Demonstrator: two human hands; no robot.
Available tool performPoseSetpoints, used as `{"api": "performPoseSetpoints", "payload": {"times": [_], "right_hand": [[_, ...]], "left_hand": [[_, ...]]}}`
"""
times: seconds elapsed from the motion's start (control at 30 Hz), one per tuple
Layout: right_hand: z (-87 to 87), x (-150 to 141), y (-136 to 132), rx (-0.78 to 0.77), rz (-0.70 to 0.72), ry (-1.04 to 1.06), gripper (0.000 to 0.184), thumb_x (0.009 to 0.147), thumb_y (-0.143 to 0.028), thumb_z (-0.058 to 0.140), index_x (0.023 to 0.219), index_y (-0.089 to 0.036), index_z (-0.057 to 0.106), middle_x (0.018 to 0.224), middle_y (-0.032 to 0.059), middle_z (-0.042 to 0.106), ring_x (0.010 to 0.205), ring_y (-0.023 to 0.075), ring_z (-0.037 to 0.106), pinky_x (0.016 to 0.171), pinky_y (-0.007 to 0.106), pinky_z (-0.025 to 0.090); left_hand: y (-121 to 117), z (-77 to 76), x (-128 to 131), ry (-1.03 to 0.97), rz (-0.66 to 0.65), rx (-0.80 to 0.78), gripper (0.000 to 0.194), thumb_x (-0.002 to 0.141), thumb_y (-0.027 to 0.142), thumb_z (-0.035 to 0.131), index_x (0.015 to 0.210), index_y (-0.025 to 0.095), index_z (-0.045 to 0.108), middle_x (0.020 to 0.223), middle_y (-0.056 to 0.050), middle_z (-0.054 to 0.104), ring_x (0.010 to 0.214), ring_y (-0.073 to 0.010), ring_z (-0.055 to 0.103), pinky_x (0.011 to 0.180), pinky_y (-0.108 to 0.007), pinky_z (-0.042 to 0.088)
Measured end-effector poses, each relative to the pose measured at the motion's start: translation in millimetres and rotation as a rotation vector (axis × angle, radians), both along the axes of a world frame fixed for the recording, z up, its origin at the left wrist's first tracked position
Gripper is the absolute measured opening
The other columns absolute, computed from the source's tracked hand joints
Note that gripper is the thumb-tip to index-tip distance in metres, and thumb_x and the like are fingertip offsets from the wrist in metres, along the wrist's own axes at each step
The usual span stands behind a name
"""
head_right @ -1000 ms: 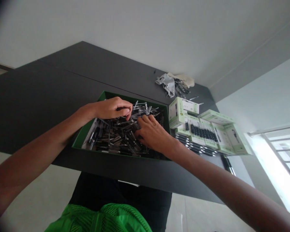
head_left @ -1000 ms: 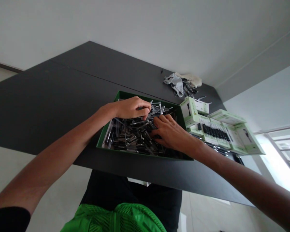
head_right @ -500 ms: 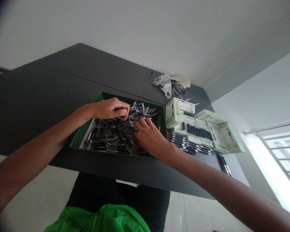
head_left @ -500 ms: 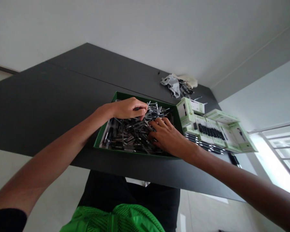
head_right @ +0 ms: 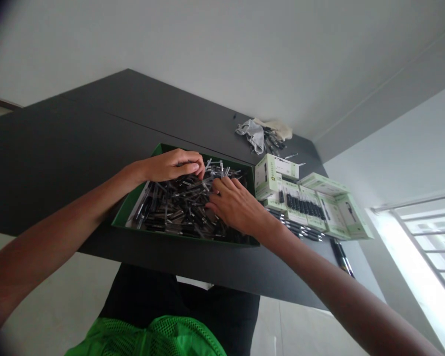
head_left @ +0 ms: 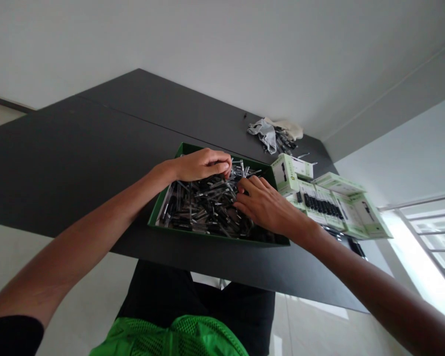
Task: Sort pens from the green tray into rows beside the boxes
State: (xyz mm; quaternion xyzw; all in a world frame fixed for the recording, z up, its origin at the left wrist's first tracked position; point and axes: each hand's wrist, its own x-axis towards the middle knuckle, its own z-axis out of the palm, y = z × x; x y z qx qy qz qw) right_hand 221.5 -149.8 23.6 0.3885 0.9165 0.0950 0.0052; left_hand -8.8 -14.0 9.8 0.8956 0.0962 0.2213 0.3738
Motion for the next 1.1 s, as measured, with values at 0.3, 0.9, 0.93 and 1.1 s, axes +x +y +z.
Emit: {"api": "performPoseSetpoints", "payload": {"times": [0.3,0.9,0.93,1.1], "right_hand": [[24.4,9,16,-0.242,0.042,0.546,0.017,0.112,-0.031,0.052,0.11,-0.021,0.065,0.094,0.0029,0.075,0.081,0.0163,0.071,0.076,0.027,0.049],[5.9,-25,64,-0.145,-0.196,1.102,0.033,0.104,-0.051,0.061,0.101,-0.023,0.079,0.097,0.0041,0.078,0.086,0.018,0.064,0.081,0.035,0.049],[5.5,-26,63,-0.154,-0.195,1.091,0.032,0.104,-0.049,0.061,0.099,-0.023,0.08,0.097,0.0041,0.078,0.088,0.0185,0.065,0.083,0.036,0.049],[5.9,-25,58,-0.174,-0.195,1.057,0.031,0.103,-0.047,0.061,0.101,-0.024,0.081,0.105,0.0054,0.081,0.099,0.0211,0.069,0.09,0.038,0.051]], "left_hand": [[2,-2.2,1,-0.138,0.134,-0.138,0.044,0.101,0.057,0.06,0.103,0.015,0.072,0.098,-0.007,0.074,0.089,-0.0176,0.067,0.078,-0.027,0.049],[9,-7.7,2,-0.181,0.132,-0.03,0.046,0.094,0.062,0.07,0.094,0.017,0.073,0.081,-0.001,0.067,0.071,-0.013,0.057,0.065,-0.024,0.043],[9,-7.8,2,-0.184,0.143,-0.014,0.048,0.093,0.064,0.07,0.09,0.017,0.072,0.078,-0.001,0.065,0.07,-0.0132,0.057,0.064,-0.025,0.043],[9,-7.0,1,-0.157,0.186,0.029,0.055,0.092,0.07,0.067,0.086,0.016,0.07,0.077,-0.002,0.065,0.071,-0.015,0.058,0.065,-0.026,0.042]]}}
